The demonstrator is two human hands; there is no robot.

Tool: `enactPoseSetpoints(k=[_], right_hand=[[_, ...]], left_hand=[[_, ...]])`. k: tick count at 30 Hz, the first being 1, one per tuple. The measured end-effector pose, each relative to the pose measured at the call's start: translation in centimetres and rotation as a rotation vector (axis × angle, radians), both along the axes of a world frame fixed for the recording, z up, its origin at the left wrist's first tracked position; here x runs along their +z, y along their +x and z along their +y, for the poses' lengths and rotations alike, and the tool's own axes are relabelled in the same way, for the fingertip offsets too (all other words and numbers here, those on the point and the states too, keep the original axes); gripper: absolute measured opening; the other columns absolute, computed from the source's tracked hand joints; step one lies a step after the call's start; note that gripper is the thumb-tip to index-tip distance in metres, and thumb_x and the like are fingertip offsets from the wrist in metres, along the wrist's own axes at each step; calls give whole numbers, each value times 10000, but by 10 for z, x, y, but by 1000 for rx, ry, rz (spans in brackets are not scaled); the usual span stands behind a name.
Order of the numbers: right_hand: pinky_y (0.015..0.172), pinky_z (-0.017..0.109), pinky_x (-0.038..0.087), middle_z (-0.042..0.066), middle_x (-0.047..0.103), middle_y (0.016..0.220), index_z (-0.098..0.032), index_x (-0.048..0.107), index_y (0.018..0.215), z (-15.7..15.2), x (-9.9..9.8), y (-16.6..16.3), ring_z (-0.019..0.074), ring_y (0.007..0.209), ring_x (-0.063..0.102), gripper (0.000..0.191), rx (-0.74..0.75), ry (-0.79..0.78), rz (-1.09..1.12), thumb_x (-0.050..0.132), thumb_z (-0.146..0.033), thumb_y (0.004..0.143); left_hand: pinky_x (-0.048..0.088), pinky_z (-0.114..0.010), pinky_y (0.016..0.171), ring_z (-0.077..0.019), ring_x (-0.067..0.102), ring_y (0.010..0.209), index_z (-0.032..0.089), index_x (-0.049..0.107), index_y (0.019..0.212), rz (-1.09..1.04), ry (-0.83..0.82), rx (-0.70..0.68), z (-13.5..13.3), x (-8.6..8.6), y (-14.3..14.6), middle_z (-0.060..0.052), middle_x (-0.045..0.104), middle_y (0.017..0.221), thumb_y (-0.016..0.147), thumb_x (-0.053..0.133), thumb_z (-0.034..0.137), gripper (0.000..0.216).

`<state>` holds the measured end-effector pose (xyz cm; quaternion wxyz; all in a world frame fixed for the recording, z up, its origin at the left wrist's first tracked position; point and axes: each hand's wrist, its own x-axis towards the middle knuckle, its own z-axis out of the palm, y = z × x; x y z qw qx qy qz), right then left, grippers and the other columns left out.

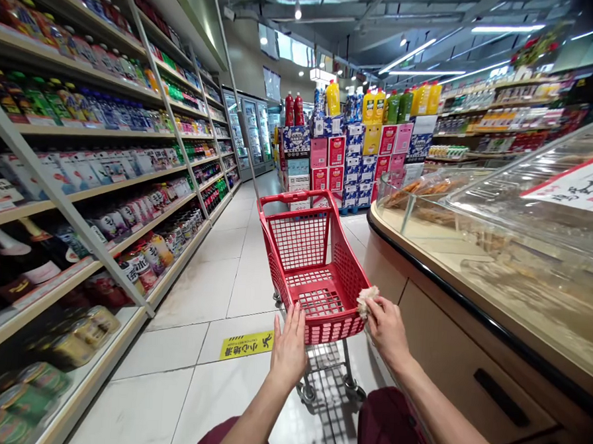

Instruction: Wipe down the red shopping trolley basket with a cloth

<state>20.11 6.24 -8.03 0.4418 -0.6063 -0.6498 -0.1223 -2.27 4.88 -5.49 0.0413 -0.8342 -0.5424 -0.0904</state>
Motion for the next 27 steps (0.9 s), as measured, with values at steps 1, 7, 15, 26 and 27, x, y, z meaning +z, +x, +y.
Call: enactPoseSetpoints(k=[1,7,15,26,27], right_hand=[[765,372,443,91,545,976,-204,595,1040,-1,1,-4,214,883,472,291,-22,-3,14,397,-231,828],[790,358,430,83,579,1021,-222,574,1081,-6,18,-59,202,921,498,334,199,-81,-130,437,-140,788],[935,464,362,117,512,1247,-187,496,1183,12,-11,-14,207,1165,448,373,147,-97,-125,335,-161,847],[945,442,388,105,505,1257,-202,514,1193,6,-9,0,205,1189,421,395,91,-9,-25,332,-131,850],[963,447,375,103,486,1278,-199,488,1223,4,-9,-7,203,1213,395,419,100,-13,-13,319,-117,849]], left_hand=[[102,-516,1078,-202,40,1342,115,164,1373,-8,1,-6,-1,-1,4,-85,111,1462,590,378,15,818],[91,-515,1080,-213,46,1343,93,181,1369,-16,-9,15,-3,-4,13,-99,130,1458,611,388,54,787],[72,-507,1084,-218,22,1344,93,169,1375,-31,-18,14,-5,-7,12,-85,114,1463,617,402,84,792],[83,-502,1086,-205,37,1345,101,155,1379,-19,28,0,-8,-7,9,-70,110,1465,635,383,60,779],[97,-505,1083,-213,40,1345,91,164,1376,-22,32,5,-8,-7,10,-76,111,1464,641,391,74,769]])
